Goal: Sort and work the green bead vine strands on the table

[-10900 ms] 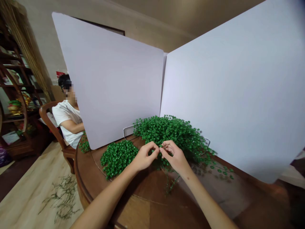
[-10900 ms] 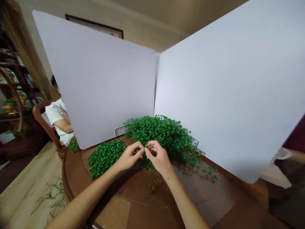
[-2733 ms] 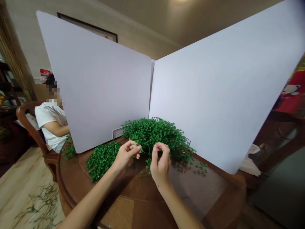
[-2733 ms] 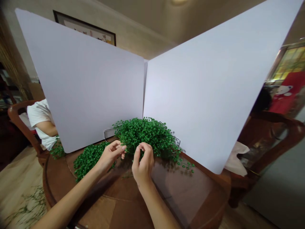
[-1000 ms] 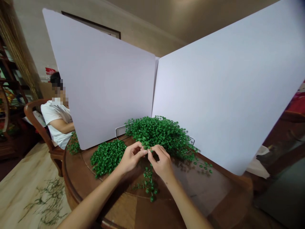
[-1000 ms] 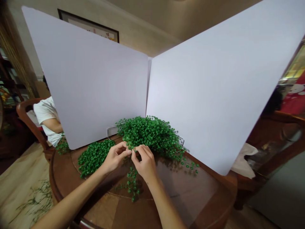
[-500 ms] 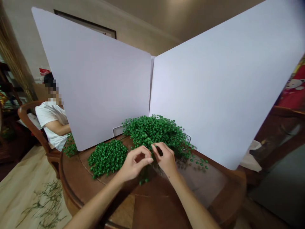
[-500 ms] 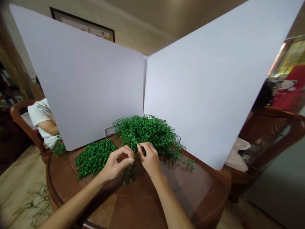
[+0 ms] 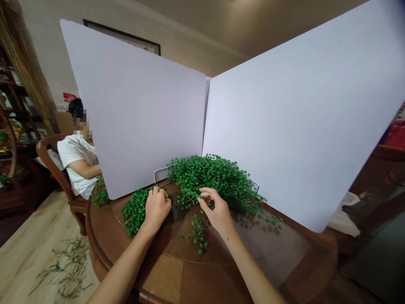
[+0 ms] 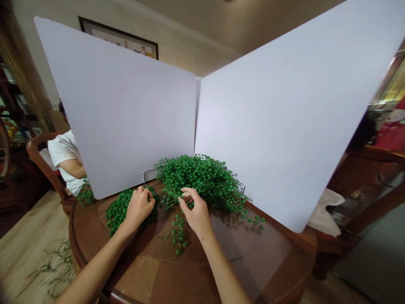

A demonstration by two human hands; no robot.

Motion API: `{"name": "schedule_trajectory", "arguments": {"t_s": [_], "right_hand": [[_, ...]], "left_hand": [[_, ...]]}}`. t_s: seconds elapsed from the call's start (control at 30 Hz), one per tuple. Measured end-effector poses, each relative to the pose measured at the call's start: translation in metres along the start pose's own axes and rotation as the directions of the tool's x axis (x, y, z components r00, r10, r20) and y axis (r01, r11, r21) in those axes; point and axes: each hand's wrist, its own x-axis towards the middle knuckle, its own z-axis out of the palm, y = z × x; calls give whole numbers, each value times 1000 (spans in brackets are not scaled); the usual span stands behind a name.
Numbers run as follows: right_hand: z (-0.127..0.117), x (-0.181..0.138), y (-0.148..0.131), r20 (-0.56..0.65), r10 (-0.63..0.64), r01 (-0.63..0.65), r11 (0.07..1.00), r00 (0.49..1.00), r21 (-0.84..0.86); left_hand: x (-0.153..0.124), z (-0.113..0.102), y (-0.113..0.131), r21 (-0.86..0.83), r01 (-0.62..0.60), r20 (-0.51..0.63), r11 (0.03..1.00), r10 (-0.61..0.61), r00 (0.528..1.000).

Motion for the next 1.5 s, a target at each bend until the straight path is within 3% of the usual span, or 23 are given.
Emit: {"name": "schedule_trajectory", "arguments": {"t_s": [0.07, 0.13, 0.23, 0.33, 0.4, 0.53, 0.63, 0.8, 0.9, 1.0, 1.03, 1.07, 1.1, 1.2, 1.23, 1.37, 1.5], "right_hand": [[0, 0, -1, 32, -6, 6, 1000, 999, 1], [2, -1, -1, 55, -31, 32, 999, 998, -24], [5, -3, 0, 84, -94, 103, 989, 992, -106], [8, -6, 4, 107, -140, 160, 965, 984, -209], [9, -7, 7, 117, -165, 191, 946, 979, -262], [7, -7, 8, 152, -205, 245, 912, 967, -329], [5, -7, 3, 193, -211, 270, 890, 958, -368], [10, -9, -6, 188, -213, 274, 871, 959, -408], [10, -7, -2, 136, -175, 213, 911, 975, -354], [0, -3, 6, 32, -93, 98, 966, 995, -240], [-4, -1, 8, 0, -60, 58, 979, 998, -194], [-7, 0, 9, -22, -29, 25, 988, 999, -151], [-10, 1, 9, -38, -5, 1, 993, 999, -114], [-13, 2, 6, -51, 17, -19, 999, 999, -40], [-13, 2, 4, -43, 18, -19, 999, 999, -26], [-7, -1, 1, 18, 76, -77, 997, 997, 11], [-4, -2, 3, 41, 145, -147, 987, 989, 60]], "left_hand": [[-1, -5, 6, -78, -7, -59, 997, 2, 998], [-2, -15, 16, -268, -64, -156, 961, 22, 987], [-8, -30, 34, -516, -267, -257, 814, 151, 955], [-13, -36, 46, -512, -459, -175, 726, 435, 883], [-15, -33, 48, -482, -519, -88, 706, 551, 830], [-13, -21, 42, -503, -494, 17, 709, 580, 814], [-13, -18, 38, -533, -484, 29, 694, 587, 809], [-13, -26, 41, -573, -532, 20, 624, 659, 751], [-19, -35, 47, -609, -569, 2, 552, 719, 695], [-28, -39, 56, -611, -631, 21, 478, 807, 591], [-30, -39, 58, -596, -652, 11, 468, 817, 576], [-31, -38, 58, -575, -665, -22, 477, 803, 596], [-30, -36, 58, -550, -661, -68, 511, 761, 645], [-21, -29, 46, -464, -521, -225, 717, 474, 851], [-16, -27, 40, -424, -442, -251, 790, 367, 896], [-2, -19, 8, -178, -122, -180, 976, 89, 980], [2, -13, -10, -1, 3, -90, 1000, -3, 996]]}}
